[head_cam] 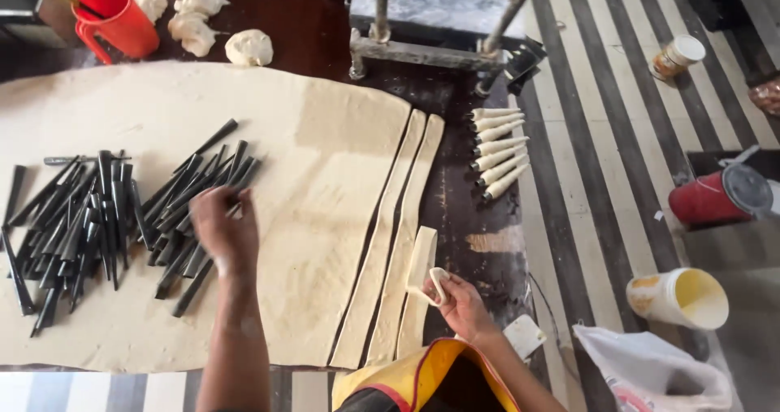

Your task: The person cuts small rectangular pieces from a long strip of dough on the worktable, then wraps each piece spirally around a black cone-shaped mold by hand and places the finished wrapped cone in a row with the others, repeating the cycle continuously.

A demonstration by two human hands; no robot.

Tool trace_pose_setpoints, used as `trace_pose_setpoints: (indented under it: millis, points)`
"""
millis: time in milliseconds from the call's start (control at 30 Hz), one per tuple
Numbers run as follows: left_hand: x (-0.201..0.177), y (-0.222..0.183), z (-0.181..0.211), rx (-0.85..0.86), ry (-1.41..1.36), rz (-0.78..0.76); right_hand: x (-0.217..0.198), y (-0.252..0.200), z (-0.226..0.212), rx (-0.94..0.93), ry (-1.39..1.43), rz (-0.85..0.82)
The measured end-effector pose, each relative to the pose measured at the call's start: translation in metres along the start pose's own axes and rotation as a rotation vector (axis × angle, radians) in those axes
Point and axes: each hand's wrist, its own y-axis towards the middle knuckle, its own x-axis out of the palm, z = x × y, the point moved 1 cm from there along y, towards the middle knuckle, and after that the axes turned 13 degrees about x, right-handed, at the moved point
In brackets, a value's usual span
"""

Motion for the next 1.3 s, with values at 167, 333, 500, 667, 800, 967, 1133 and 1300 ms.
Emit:
trace_pose_setpoints:
  millis: [167,333,500,667,800,967,1133,1300]
  points:
    - [0.010,-0.060,0.040,-0.210,-0.416,-0.001,0.047,-0.022,-0.009,-0.129,-0.221,-0.145]
    - [0.050,-0.145,0.126,-0.491,-1.023,-0.360,0.064,-0.031,0.002,-0.182,-0.514,-0.116]
    - [-0.016,-0.088,0.227,-0.426,-0.944,-0.793,0.074,-0.047,0.001,-0.170,-0.843,-0.125]
    - [-0.011,-0.091,0.233,-0.237,-0.829,-0.872,0.070,-0.051,0.014,-0.231,-0.789,-0.289]
    - [-0.011,-0.094,0.235,-0.249,-0.819,-0.758,0.095,-0.070,0.012,-0.095,-0.885,-0.069]
    - [-0.013,-0.089,0.246,-0.196,-0.830,-0.774,0.044,-0.039,0.030,-0.145,-0.769,-0.118]
    - [0.001,-0.103,0.241,-0.160,-0.830,-0.817,0.043,-0.042,0.034,-0.149,-0.830,-0.080]
    - [0.017,-0.109,0.239,-0.472,-0.805,-0.886,0.039,-0.036,0.031,-0.087,-0.782,-0.079]
